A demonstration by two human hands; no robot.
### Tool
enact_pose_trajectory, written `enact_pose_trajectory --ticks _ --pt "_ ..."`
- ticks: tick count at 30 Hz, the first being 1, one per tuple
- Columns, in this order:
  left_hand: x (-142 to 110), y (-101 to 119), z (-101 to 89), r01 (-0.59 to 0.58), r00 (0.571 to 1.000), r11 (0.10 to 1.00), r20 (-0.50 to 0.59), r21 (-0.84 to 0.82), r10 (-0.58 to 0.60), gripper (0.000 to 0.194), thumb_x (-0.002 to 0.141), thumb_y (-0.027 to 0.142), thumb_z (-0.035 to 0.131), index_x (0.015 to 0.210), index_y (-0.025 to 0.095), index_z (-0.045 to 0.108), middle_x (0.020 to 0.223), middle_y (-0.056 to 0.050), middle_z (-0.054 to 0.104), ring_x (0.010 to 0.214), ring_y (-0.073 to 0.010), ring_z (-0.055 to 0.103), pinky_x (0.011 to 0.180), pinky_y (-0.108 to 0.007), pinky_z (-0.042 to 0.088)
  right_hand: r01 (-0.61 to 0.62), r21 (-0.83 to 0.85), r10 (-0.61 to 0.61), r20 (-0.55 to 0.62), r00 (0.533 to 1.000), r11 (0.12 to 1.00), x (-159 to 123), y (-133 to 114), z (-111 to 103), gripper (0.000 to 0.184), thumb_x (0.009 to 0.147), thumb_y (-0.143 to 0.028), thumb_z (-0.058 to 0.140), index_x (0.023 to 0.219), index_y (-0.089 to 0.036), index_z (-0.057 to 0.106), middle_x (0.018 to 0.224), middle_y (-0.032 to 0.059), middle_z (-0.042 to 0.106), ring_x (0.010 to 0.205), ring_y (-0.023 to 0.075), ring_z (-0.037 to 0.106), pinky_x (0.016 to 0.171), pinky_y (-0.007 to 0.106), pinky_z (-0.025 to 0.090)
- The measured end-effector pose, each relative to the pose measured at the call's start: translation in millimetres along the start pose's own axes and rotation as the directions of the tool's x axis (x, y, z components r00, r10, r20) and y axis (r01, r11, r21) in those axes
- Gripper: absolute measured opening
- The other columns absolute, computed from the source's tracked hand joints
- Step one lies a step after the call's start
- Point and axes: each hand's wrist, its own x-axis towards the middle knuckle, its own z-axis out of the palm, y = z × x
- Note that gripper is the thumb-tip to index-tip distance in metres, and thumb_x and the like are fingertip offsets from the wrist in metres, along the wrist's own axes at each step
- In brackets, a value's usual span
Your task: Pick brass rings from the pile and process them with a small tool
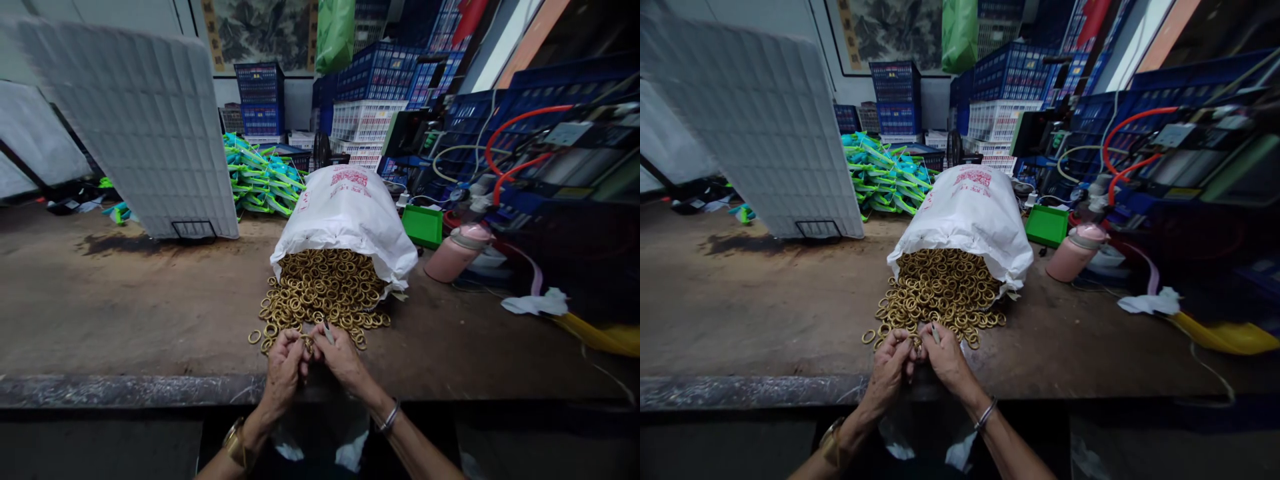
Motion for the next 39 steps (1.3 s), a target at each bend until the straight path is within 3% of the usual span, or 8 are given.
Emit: enact_pose_trajectory --ticks 6,11,15,24,29,32,35,39 --pt "-3 2 0.5 0.017 0.999 0.998 0.029 -0.059 -0.015 0.027 0.074 0.042 0.054 0.082 0.019 0.042 0.052 0.008 0.052 0.033 -0.0036 0.039 0.034 -0.015 0.031 -0.003 0.044 0.001 0.039 0.999 0.999 -6 -3 2 0.017 0.075 -0.033 0.047 0.073 -0.017 0.053 0.051 -0.0056 0.048 0.048 0.008 0.044 0.05 0.02 0.035" --pt "-8 7 -0.2 0.056 0.995 0.995 0.081 -0.077 -0.05 0.029 0.072 0.042 0.056 0.081 0.019 0.043 0.054 0.007 0.052 0.033 -0.003 0.039 0.034 -0.015 0.031 0.089 -0.104 -0.09 -0.012 0.996 0.991 -7 2 0 0.017 0.077 -0.031 0.045 0.072 -0.017 0.053 0.054 -0.0044 0.05 0.052 0.0088 0.045 0.053 0.02 0.036" --pt "-9 11 -3.1 0.071 0.994 0.997 0.085 -0.013 -0.069 0.031 0.071 0.046 0.056 0.077 0.018 0.044 0.053 0.007 0.051 0.033 -0.0034 0.039 0.033 -0.015 0.031 0.145 -0.224 -0.147 0.005 0.989 0.964 -8 6 -1 0.019 0.079 -0.031 0.044 0.073 -0.017 0.055 0.059 -0.0034 0.053 0.055 0.0091 0.045 0.054 0.02 0.035" --pt "-13 13 -2.2 0.07 0.987 0.981 0.132 0.18 -0.095 0.031 0.073 0.047 0.052 0.07 0.018 0.043 0.05 0.007 0.046 0.034 -0.0031 0.038 0.032 -0.013 0.03 0.147 -0.251 -0.148 0.014 0.989 0.957 -9 0 1 0.022 0.078 -0.035 0.046 0.064 -0.018 0.048 0.056 -0.0053 0.044 0.054 0.0087 0.04 0.052 0.02 0.031" --pt "-15 9 -4.8 0.091 0.978 0.993 0.178 0.078 -0.104 0.032 0.073 0.049 0.053 0.072 0.018 0.043 0.055 0.006 0.049 0.037 -0.0039 0.04 0.037 -0.015 0.035 0.158 -0.289 -0.165 0.0 0.986 0.944 -5 5 -2 0.026 0.082 -0.036 0.04 0.065 -0.018 0.047 0.053 -0.0052 0.044 0.051 0.009 0.039 0.051 0.02 0.03" --pt "-16 9 -5.3 0.123 0.98 0.992 0.154 0.027 -0.126 0.032 0.073 0.049 0.053 0.075 0.019 0.044 0.055 0.006 0.05 0.037 -0.0044 0.041 0.038 -0.016 0.035 0.165 -0.447 -0.21 -0.051 0.976 0.879 -7 9 -3 0.024 0.081 -0.031 0.039 0.063 -0.019 0.046 0.053 -0.0041 0.045 0.05 0.0095 0.038 0.05 0.021 0.027" --pt "-15 9 -4.5 0.116 0.983 0.993 0.142 0.034 -0.12 0.031 0.074 0.049 0.052 0.074 0.019 0.043 0.05 0.007 0.048 0.036 -0.0042 0.038 0.037 -0.015 0.034 0.201 -0.623 -0.239 0.022 0.971 0.756 -13 9 -3 0.014 0.073 -0.014 0.039 0.068 -0.02 0.05 0.057 -0.0018 0.052 0.053 0.0108 0.043 0.052 0.022 0.026" --pt "-15 7 -4.4 0.092 0.986 0.995 0.135 0.037 -0.096 0.033 0.072 0.05 0.054 0.075 0.019 0.042 0.046 0.008 0.046 0.035 -0.0049 0.038 0.037 -0.015 0.033 0.228 -0.766 -0.228 0.11 0.968 0.601 -20 6 1 0.028 0.06 -0.005 0.038 0.077 -0.021 0.053 0.064 0.0003 0.06 0.057 0.0126 0.049 0.053 0.024 0.024"
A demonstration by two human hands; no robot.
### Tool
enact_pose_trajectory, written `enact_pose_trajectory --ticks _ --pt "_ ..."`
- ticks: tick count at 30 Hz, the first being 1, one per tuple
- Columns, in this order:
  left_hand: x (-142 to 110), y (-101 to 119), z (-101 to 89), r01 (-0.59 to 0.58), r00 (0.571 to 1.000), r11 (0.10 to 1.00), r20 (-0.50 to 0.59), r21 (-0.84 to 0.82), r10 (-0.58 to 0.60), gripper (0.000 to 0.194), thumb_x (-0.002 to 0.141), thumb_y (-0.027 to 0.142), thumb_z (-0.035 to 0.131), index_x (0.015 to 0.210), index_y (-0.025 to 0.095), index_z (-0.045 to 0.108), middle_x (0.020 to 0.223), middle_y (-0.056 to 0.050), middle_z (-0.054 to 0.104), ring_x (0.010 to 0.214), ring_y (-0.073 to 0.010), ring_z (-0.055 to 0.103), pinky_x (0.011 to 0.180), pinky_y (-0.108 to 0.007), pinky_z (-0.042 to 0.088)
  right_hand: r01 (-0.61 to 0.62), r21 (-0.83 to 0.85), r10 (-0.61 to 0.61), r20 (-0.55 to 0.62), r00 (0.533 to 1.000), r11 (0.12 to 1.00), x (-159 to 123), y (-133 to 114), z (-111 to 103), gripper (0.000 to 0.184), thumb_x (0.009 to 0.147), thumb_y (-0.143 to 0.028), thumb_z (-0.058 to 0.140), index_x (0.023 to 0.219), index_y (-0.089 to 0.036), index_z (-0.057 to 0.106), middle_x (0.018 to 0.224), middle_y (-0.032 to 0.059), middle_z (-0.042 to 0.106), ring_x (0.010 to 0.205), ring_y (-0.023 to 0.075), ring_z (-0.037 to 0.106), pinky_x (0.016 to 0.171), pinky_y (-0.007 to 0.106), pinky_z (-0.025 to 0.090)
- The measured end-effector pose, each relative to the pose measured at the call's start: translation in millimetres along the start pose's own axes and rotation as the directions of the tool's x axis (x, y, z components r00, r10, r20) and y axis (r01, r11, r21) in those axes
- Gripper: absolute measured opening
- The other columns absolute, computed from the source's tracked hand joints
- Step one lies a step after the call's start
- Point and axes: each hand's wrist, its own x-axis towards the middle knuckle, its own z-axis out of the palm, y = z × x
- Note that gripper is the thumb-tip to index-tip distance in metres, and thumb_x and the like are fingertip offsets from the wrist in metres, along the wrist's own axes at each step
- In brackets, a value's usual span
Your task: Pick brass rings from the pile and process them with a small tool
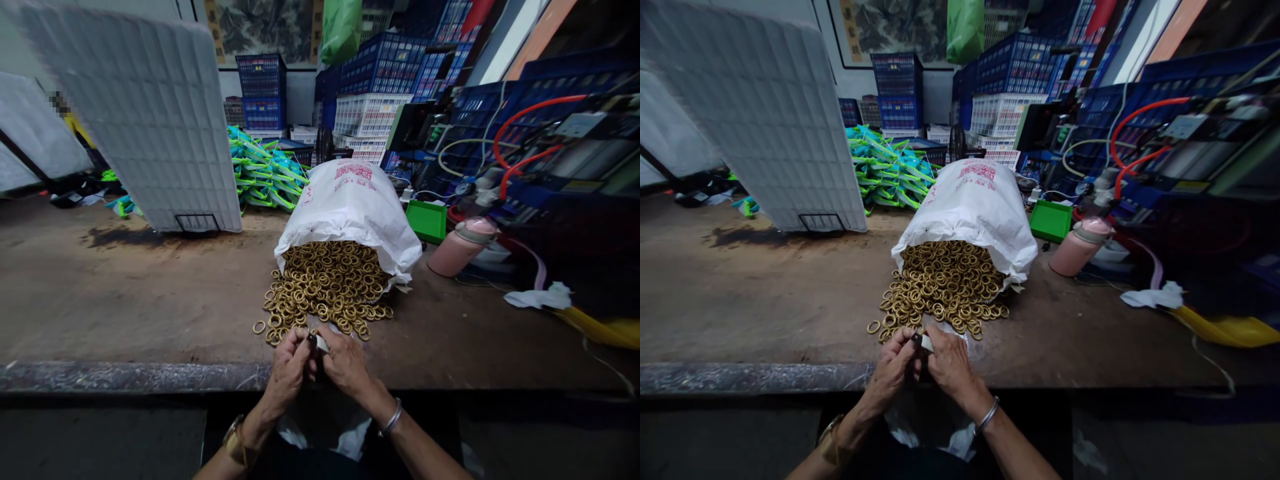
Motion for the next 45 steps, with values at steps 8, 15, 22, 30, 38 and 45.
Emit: enact_pose_trajectory --ticks 8,15,22,30,38,45 --pt "0 -2 -1.0 -0.013 1.0 1.0 -0.018 -0.011 0.012 0.032 0.071 0.049 0.054 0.075 0.019 0.042 0.048 0.008 0.047 0.036 -0.0047 0.038 0.038 -0.016 0.033 -0.016 -0.155 0.02 0.023 1.0 0.988 0 -5 1 0.028 0.064 -0.004 0.036 0.081 -0.019 0.053 0.07 0.0027 0.064 0.058 0.0137 0.053 0.052 0.025 0.023" --pt "-3 1 -0.9 0.03 0.998 0.999 -0.058 0.011 -0.03 0.034 0.07 0.05 0.054 0.074 0.019 0.042 0.053 0.007 0.049 0.036 -0.004 0.04 0.036 -0.015 0.034 -0.057 -0.211 0.063 0.02 0.998 0.976 0 -10 -2 0.022 0.069 -0.006 0.039 0.082 -0.018 0.053 0.07 0.0046 0.064 0.058 0.0149 0.054 0.051 0.027 0.021" --pt "-7 5 -1.4 -0.031 0.999 0.999 -0.02 0.023 0.031 0.033 0.071 0.05 0.054 0.069 0.019 0.041 0.05 0.008 0.047 0.035 -0.0035 0.038 0.036 -0.015 0.032 -0.036 -0.168 0.048 0.067 0.997 0.985 0 -5 2 0.024 0.07 -0.008 0.041 0.087 -0.018 0.054 0.072 0.0047 0.064 0.06 0.0153 0.055 0.052 0.026 0.022" --pt "-7 4 -5.5 -0.025 0.996 0.976 0.082 -0.217 0.044 0.025 0.075 0.04 0.056 0.074 0.018 0.044 0.059 0.005 0.052 0.041 -0.0047 0.043 0.043 -0.019 0.041 -0.152 0.023 0.153 -0.08 0.985 0.988 12 14 -1 0.014 0.074 -0.012 0.039 0.071 -0.018 0.051 0.058 -0.0005 0.053 0.053 0.0112 0.044 0.052 0.023 0.024" --pt "-4 5 -6.9 0.055 0.997 0.915 0.08 -0.399 -0.025 0.024 0.074 0.038 0.057 0.073 0.017 0.046 0.059 0.003 0.052 0.042 -0.0067 0.044 0.04 -0.02 0.04 -0.342 0.748 0.149 0.315 0.937 0.569 13 -13 5 0.029 0.08 -0.043 0.036 0.067 -0.02 0.047 0.046 -0.0047 0.047 0.039 0.0089 0.04 0.042 0.021 0.031" --pt "1 -2 -13.4 0.13 0.99 0.929 -0.01 -0.347 -0.142 0.027 0.073 0.041 0.059 0.074 0.016 0.047 0.055 0.004 0.052 0.039 -0.005 0.043 0.036 -0.016 0.033 -0.254 0.756 0.176 0.184 0.967 0.603 14 -5 14 0.022 0.075 -0.04 0.048 0.071 -0.018 0.051 0.058 -0.0031 0.053 0.054 0.0106 0.049 0.054 0.022 0.039"
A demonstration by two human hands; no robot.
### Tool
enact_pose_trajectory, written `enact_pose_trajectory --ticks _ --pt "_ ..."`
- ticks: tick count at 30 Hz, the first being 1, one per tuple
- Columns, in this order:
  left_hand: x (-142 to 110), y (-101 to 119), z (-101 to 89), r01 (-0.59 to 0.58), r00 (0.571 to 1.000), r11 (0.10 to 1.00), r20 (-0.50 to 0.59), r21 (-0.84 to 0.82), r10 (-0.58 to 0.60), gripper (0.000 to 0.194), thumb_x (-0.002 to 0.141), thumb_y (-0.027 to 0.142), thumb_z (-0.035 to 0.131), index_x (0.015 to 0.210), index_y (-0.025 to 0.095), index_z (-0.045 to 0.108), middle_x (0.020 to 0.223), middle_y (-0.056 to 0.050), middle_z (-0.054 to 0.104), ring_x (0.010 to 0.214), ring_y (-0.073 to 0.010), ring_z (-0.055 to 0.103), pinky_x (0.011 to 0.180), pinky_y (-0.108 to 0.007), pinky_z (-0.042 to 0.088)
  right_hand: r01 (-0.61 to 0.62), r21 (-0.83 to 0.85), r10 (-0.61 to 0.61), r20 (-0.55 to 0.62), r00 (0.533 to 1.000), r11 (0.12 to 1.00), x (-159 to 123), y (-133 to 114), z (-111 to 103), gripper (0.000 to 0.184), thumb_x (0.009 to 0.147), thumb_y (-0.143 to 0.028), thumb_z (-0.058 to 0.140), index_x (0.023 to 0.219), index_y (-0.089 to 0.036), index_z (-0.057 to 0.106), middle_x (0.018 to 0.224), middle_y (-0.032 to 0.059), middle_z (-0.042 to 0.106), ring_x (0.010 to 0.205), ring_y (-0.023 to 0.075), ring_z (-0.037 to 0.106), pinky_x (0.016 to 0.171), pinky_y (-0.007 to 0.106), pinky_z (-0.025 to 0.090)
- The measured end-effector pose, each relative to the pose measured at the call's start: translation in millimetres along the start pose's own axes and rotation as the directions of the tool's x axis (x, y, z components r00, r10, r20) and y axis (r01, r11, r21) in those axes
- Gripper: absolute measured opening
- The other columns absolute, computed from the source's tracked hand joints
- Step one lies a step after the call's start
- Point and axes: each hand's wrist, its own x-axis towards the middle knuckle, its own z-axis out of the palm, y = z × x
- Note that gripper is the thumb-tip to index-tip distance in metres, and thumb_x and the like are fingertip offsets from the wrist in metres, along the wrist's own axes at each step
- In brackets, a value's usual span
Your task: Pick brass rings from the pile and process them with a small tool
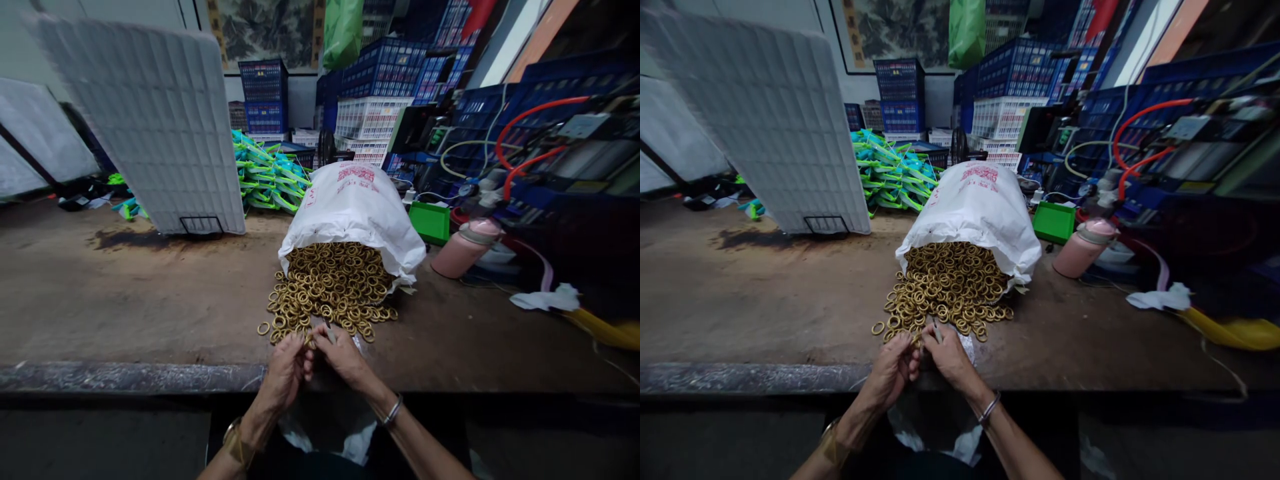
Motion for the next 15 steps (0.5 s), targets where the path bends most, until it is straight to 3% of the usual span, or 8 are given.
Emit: enact_pose_trajectory --ticks 2,5,10,15 --pt "0.5 -0.2 -3.0 0.01 1.0 1.0 -0.011 0.008 -0.01 0.025 0.073 0.037 0.06 0.074 0.016 0.046 0.058 0.003 0.053 0.042 -0.005 0.045 0.037 -0.015 0.033 0.091 -0.125 -0.1 -0.062 0.993 0.988 0.3 0.9 -3.2 0.021 0.075 -0.037 0.049 0.071 -0.017 0.053 0.063 -0.0023 0.054 0.06 0.0105 0.048 0.059 0.022 0.039" --pt "-1.3 1.4 -4.0 -0.008 1.0 1.0 -0.002 0.005 0.008 0.022 0.073 0.033 0.06 0.078 0.017 0.046 0.063 0.003 0.054 0.047 -0.0055 0.047 0.038 -0.014 0.035 0.172 -0.244 -0.19 -0.054 0.98 0.954 -1.8 -0.1 -5.3 0.02 0.078 -0.034 0.046 0.072 -0.017 0.054 0.065 -0.0024 0.053 0.06 0.01 0.046 0.059 0.021 0.037" --pt "-4.3 3.3 -2.2 -0.046 0.998 0.997 0.044 0.069 0.043 0.022 0.073 0.035 0.059 0.08 0.017 0.048 0.06 0.005 0.048 0.046 -0.0058 0.045 0.036 -0.015 0.036 0.242 -0.373 -0.271 -0.027 0.962 0.896 -4.5 -2.4 -4.7 0.021 0.081 -0.032 0.044 0.072 -0.017 0.056 0.065 -0.002 0.054 0.059 0.0093 0.044 0.057 0.02 0.034" --pt "-5.1 3.5 0.8 -0.132 0.991 0.959 0.027 0.252 0.13 0.025 0.075 0.04 0.055 0.075 0.017 0.048 0.058 0.006 0.045 0.042 -0.0045 0.041 0.037 -0.015 0.037 0.231 -0.384 -0.267 -0.042 0.963 0.894 -4.4 -3.2 -4.0 0.023 0.081 -0.032 0.042 0.073 -0.016 0.056 0.063 -0.0022 0.054 0.057 0.0092 0.043 0.055 0.02 0.033"
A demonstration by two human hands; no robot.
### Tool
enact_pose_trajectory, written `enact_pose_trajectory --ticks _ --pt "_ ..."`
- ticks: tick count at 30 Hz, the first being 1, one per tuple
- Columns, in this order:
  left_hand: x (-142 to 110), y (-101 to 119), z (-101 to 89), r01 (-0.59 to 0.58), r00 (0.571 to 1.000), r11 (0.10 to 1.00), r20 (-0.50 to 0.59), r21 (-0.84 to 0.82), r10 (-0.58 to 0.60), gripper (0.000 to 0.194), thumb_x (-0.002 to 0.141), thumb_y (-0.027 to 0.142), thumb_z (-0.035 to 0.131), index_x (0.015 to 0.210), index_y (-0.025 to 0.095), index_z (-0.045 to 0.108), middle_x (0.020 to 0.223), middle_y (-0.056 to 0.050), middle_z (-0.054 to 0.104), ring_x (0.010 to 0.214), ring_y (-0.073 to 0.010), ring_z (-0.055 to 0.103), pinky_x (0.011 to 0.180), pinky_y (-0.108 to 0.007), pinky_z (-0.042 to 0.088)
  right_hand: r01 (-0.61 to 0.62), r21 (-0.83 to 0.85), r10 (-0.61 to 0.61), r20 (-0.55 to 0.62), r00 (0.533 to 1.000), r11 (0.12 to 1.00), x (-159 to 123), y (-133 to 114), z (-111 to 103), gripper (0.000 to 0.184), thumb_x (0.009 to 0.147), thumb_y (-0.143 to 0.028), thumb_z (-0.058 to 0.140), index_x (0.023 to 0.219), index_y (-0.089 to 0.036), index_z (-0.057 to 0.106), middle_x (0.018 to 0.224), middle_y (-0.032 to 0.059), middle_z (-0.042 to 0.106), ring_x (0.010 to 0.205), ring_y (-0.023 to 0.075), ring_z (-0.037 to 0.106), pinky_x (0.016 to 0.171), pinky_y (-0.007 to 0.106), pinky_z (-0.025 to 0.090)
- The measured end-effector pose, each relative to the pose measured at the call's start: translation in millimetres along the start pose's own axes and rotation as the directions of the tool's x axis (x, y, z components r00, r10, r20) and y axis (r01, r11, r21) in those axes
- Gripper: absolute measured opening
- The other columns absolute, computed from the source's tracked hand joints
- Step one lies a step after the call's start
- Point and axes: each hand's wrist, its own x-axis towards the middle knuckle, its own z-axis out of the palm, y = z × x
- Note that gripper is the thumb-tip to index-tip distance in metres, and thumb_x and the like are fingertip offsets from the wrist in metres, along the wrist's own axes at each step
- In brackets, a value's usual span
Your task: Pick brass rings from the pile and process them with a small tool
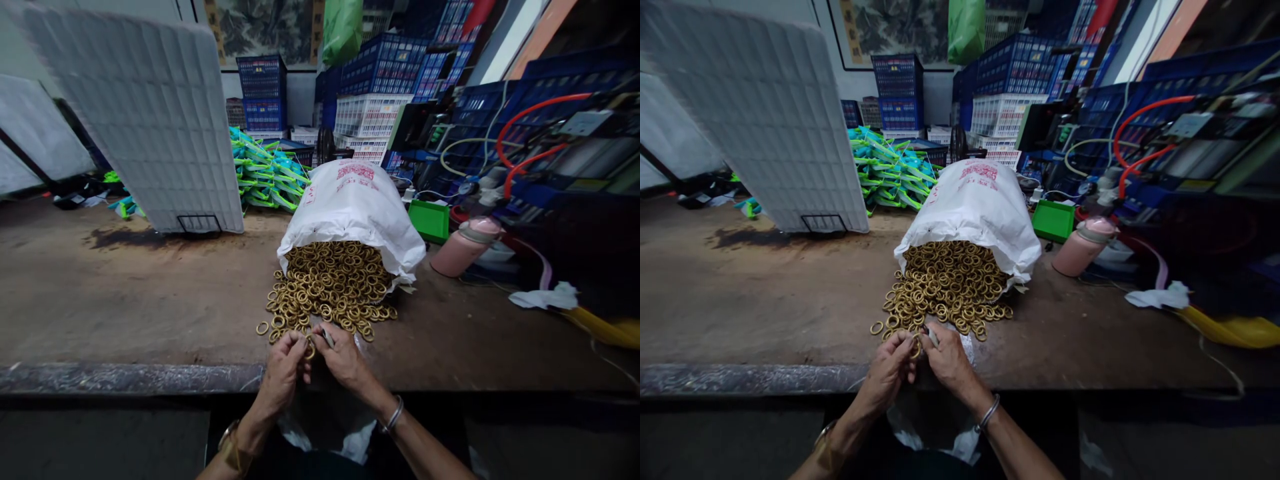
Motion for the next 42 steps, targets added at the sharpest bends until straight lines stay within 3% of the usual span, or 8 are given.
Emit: enact_pose_trajectory --ticks 5,10,13,17,22,28,34,42 --pt "-1 1 2.6 -0.08 0.988 0.966 -0.107 0.245 0.109 0.026 0.074 0.043 0.054 0.073 0.018 0.048 0.054 0.007 0.042 0.038 -0.0047 0.039 0.033 -0.014 0.035 -0.071 0.032 0.069 0.034 0.997 0.997 1 0 3 0.028 0.082 -0.037 0.04 0.069 -0.016 0.053 0.06 -0.004 0.046 0.056 0.0089 0.04 0.053 0.02 0.031" --pt "-2 2 1.8 -0.142 0.981 0.931 -0.077 0.335 0.177 0.022 0.075 0.04 0.054 0.073 0.018 0.05 0.054 0.007 0.043 0.037 -0.004 0.038 0.034 -0.014 0.034 -0.138 0.063 0.135 0.05 0.99 0.988 3 0 5 0.028 0.079 -0.038 0.043 0.064 -0.016 0.049 0.058 -0.0043 0.044 0.056 0.009 0.039 0.052 0.02 0.031" --pt "-3 1 1.4 -0.072 0.997 0.964 -0.016 0.256 0.079 0.025 0.077 0.043 0.05 0.076 0.018 0.048 0.045 0.01 0.038 0.031 -0.0036 0.033 0.031 -0.014 0.032 -0.183 0.109 0.18 0.036 0.983 0.977 3 -3 4 0.025 0.077 -0.037 0.044 0.063 -0.017 0.05 0.057 -0.0041 0.044 0.056 0.0092 0.04 0.053 0.02 0.032" --pt "-5 -2 1.9 0.029 0.996 0.998 0.088 0.049 -0.033 0.029 0.076 0.047 0.051 0.082 0.02 0.044 0.053 0.008 0.048 0.033 -0.0043 0.04 0.033 -0.016 0.036 -0.231 0.184 0.228 0.04 0.973 0.955 1 -8 2 0.023 0.075 -0.037 0.046 0.065 -0.017 0.051 0.055 -0.0046 0.045 0.053 0.0091 0.04 0.053 0.021 0.033" --pt "-7 -6 2.5 0.026 0.994 0.994 0.105 -0.104 -0.015 0.027 0.075 0.044 0.054 0.08 0.019 0.045 0.057 0.006 0.05 0.036 -0.004 0.042 0.034 -0.015 0.037 -0.255 0.267 0.245 0.074 0.967 0.929 1 -8 1 0.018 0.074 -0.034 0.047 0.067 -0.018 0.052 0.055 -0.0053 0.047 0.053 0.009 0.042 0.053 0.02 0.034" --pt "-8 -2 1.3 0.023 0.995 0.995 0.102 -0.095 -0.014 0.027 0.075 0.043 0.055 0.077 0.018 0.045 0.058 0.005 0.05 0.038 -0.0038 0.042 0.036 -0.015 0.037 -0.217 0.283 0.194 0.107 0.975 0.934 2 -4 1 0.016 0.076 -0.03 0.045 0.068 -0.018 0.052 0.056 -0.0052 0.049 0.055 0.0092 0.045 0.057 0.02 0.036" --pt "-7 -1 2.1 0.007 0.998 0.999 0.068 -0.033 -0.005 0.028 0.075 0.043 0.055 0.076 0.019 0.043 0.054 0.007 0.049 0.038 -0.004 0.042 0.037 -0.016 0.037 -0.069 -0.034 0.07 0.029 0.997 0.997 -7 -1 -1 0.015 0.079 -0.023 0.039 0.069 -0.02 0.05 0.059 -0.0033 0.049 0.056 0.0103 0.043 0.054 0.021 0.03" --pt "-7 1 2.4 -0.038 0.997 0.997 0.066 0.06 0.034 0.026 0.075 0.041 0.055 0.076 0.018 0.043 0.05 0.007 0.048 0.036 -0.004 0.04 0.037 -0.016 0.037 0.062 -0.346 -0.008 0.157 0.988 0.936 -14 0 -2 0.019 0.064 -0.007 0.036 0.071 -0.02 0.049 0.061 -0.0017 0.051 0.055 0.0111 0.04 0.052 0.023 0.023"
